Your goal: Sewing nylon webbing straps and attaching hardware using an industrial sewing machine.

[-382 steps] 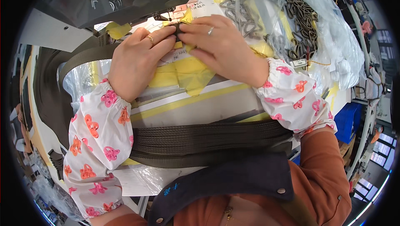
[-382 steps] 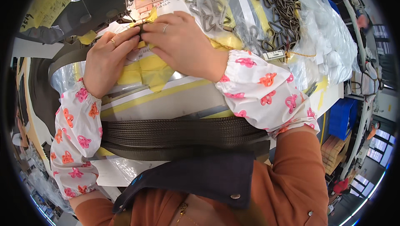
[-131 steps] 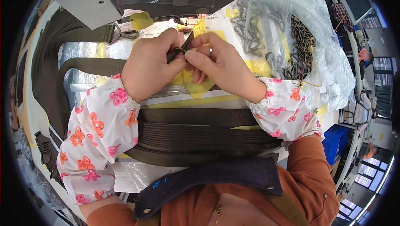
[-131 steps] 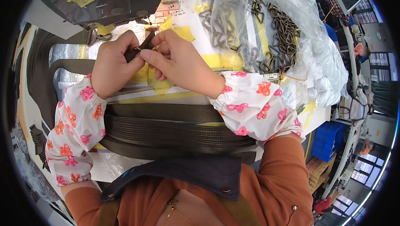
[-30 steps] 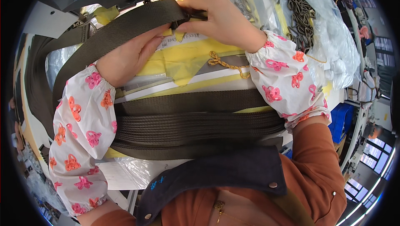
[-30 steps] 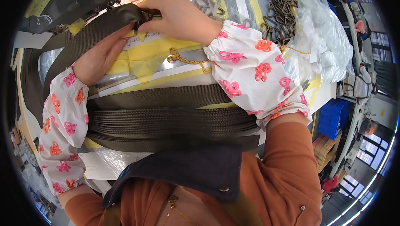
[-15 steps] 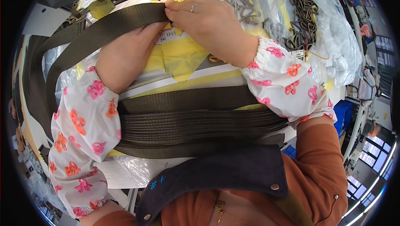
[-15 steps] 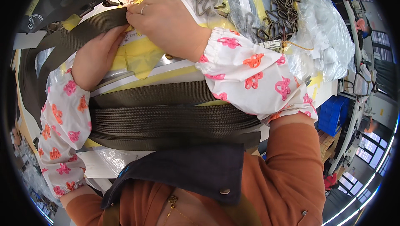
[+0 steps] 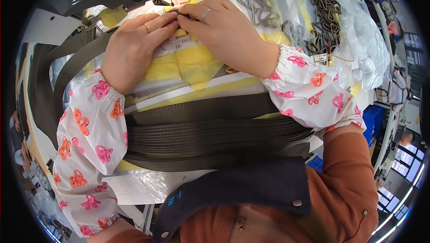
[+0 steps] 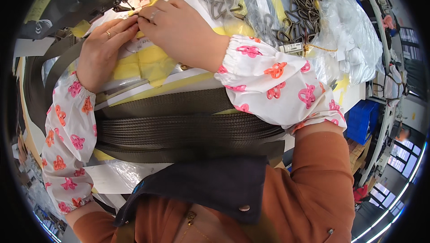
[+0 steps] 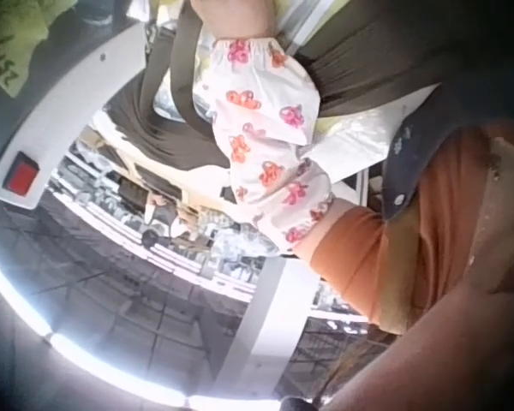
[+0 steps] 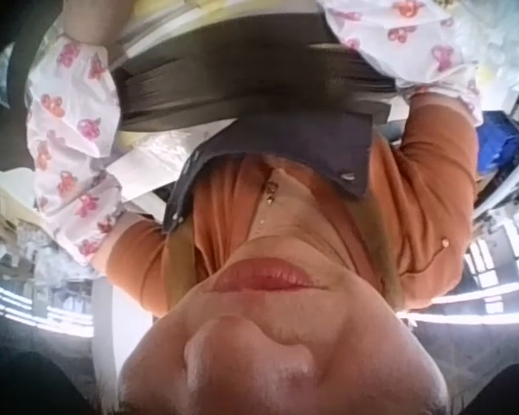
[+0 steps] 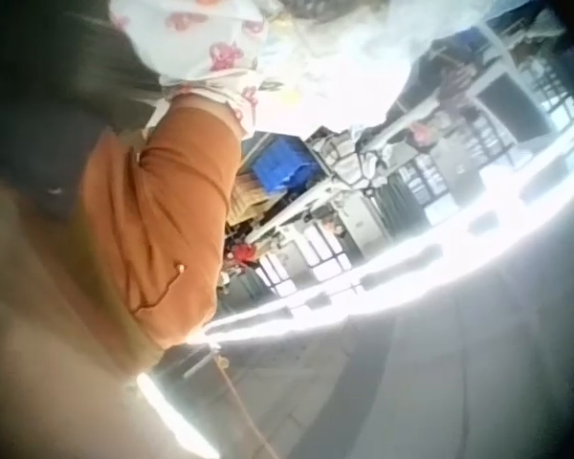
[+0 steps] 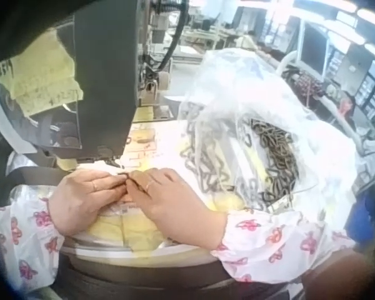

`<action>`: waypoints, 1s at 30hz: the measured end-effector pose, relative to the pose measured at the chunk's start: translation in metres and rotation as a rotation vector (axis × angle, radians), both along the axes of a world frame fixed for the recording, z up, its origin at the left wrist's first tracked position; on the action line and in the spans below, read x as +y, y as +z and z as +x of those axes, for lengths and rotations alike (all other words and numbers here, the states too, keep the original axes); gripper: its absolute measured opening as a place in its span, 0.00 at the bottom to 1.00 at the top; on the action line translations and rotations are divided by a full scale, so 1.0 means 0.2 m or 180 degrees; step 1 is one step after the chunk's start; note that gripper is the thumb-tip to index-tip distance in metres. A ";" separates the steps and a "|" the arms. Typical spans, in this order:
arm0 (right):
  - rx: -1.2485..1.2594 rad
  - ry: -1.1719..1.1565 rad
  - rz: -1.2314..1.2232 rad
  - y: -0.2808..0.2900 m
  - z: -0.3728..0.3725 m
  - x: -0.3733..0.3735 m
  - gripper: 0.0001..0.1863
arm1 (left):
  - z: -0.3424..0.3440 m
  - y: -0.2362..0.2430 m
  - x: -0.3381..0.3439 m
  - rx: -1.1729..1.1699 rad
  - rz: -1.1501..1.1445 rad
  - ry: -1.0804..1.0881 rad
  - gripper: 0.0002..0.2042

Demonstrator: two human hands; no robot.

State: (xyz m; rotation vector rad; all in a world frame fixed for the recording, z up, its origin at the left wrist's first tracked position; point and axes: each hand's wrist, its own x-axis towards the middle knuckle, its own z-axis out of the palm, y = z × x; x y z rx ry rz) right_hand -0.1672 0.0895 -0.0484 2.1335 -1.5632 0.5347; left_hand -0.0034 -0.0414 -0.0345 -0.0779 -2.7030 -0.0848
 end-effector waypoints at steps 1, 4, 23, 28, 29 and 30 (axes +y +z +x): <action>-0.0219 -0.0073 -0.0067 -0.02 -0.01 0.01 0.11 | -0.01 0.00 -0.01 -0.0039 0.0098 -0.0071 0.15; -0.0504 -0.0072 -0.0126 -0.05 -0.03 0.00 0.11 | 0.00 -0.02 0.00 -0.0022 0.0002 -0.0008 0.14; -0.0334 -0.0125 -0.0074 -0.02 -0.02 -0.03 0.05 | 0.00 -0.03 0.01 0.0120 0.0986 0.0668 0.09; -0.0296 -0.0168 0.0089 0.02 -0.02 -0.02 0.07 | 0.01 -0.02 0.00 0.0046 0.0980 0.0637 0.09; -0.0267 -0.0196 0.0177 0.02 -0.02 -0.01 0.09 | 0.01 -0.02 0.00 -0.0006 0.0986 0.0608 0.10; -0.0269 -0.0193 0.0180 0.02 -0.02 -0.02 0.09 | 0.01 -0.02 -0.01 -0.0008 0.0988 0.0611 0.10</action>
